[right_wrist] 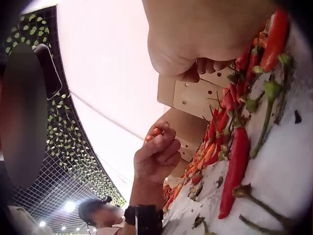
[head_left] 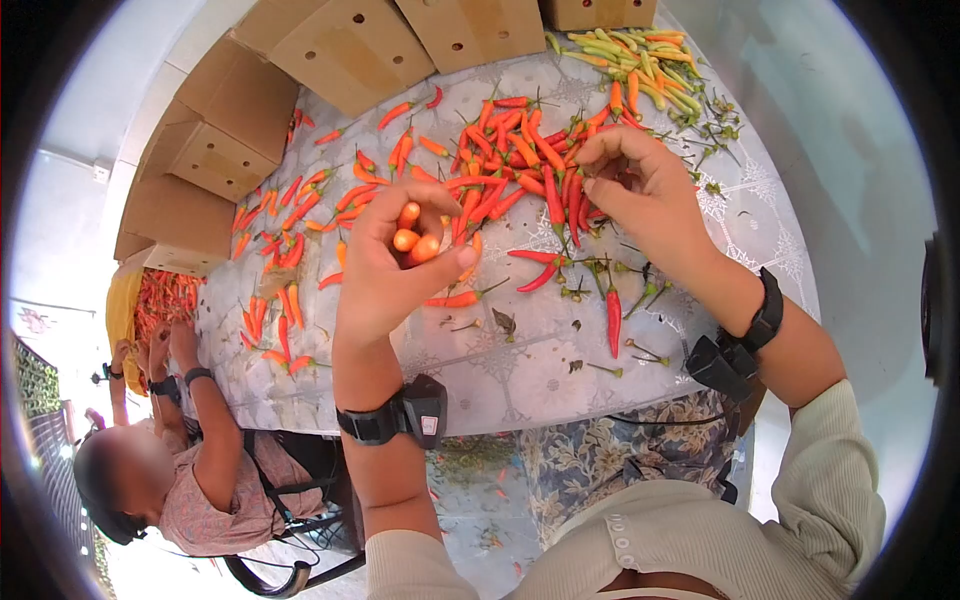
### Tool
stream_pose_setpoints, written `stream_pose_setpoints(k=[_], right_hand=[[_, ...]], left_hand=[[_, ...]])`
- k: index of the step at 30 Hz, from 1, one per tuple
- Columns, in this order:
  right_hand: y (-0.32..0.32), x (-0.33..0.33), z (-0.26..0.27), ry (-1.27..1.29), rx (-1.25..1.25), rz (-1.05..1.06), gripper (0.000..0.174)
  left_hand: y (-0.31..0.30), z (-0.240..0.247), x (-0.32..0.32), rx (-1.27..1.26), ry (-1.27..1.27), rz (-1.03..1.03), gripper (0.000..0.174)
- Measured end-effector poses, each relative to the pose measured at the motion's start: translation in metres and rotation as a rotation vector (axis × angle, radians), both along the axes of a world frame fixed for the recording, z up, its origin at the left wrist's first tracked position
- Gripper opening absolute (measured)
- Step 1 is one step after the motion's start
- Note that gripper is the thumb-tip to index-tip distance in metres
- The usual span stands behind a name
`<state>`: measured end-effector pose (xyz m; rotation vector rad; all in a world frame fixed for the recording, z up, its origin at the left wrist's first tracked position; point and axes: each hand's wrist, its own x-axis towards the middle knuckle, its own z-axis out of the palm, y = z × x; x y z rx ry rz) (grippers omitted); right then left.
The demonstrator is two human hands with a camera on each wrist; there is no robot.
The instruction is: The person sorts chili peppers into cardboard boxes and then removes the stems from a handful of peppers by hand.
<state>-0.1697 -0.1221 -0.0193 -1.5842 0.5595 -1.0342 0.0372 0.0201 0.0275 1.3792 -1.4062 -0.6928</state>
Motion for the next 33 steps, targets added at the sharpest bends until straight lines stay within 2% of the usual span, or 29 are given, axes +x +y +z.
stream_pose_setpoints(k=[3,6,9,12,16,18,22,24,27,33], right_hand=[[0.007,-0.002,0.007,0.073,-0.067,-0.005,0.014],[0.009,-0.002,0.008,0.105,-0.119,-0.033,0.014],[0.008,-0.003,0.007,0.119,-0.112,-0.027,0.012],[0.010,-0.001,0.008,0.101,-0.085,0.013,0.010],[0.014,-0.004,0.014,0.188,0.003,0.228,0.015],[0.020,-0.005,0.020,0.159,-0.097,0.249,0.017],[0.019,-0.005,0.017,0.222,-0.297,0.305,0.018],[0.021,-0.005,0.017,0.221,-0.240,0.301,0.018],[0.022,-0.005,0.019,0.233,-0.210,0.288,0.018],[0.021,-0.005,0.016,0.235,-0.276,0.234,0.017]], left_hand=[[0.005,0.014,-0.001,0.339,-0.406,-0.043,0.025],[0.007,-0.005,0.004,0.426,-0.402,-0.146,0.026],[0.005,-0.002,0.007,0.526,-0.522,-0.146,0.025],[0.003,-0.004,0.005,0.343,-0.539,-0.177,0.022],[-0.008,-0.010,-0.010,0.125,-0.264,-0.176,0.019],[-0.012,-0.016,-0.016,0.092,-0.073,-0.222,0.018],[-0.012,-0.011,-0.030,0.287,0.195,-0.151,0.018],[-0.012,-0.010,-0.034,0.318,0.304,-0.147,0.019],[-0.016,-0.023,-0.034,0.169,0.256,-0.180,0.024],[-0.017,-0.022,-0.040,0.160,0.148,-0.128,0.026]])
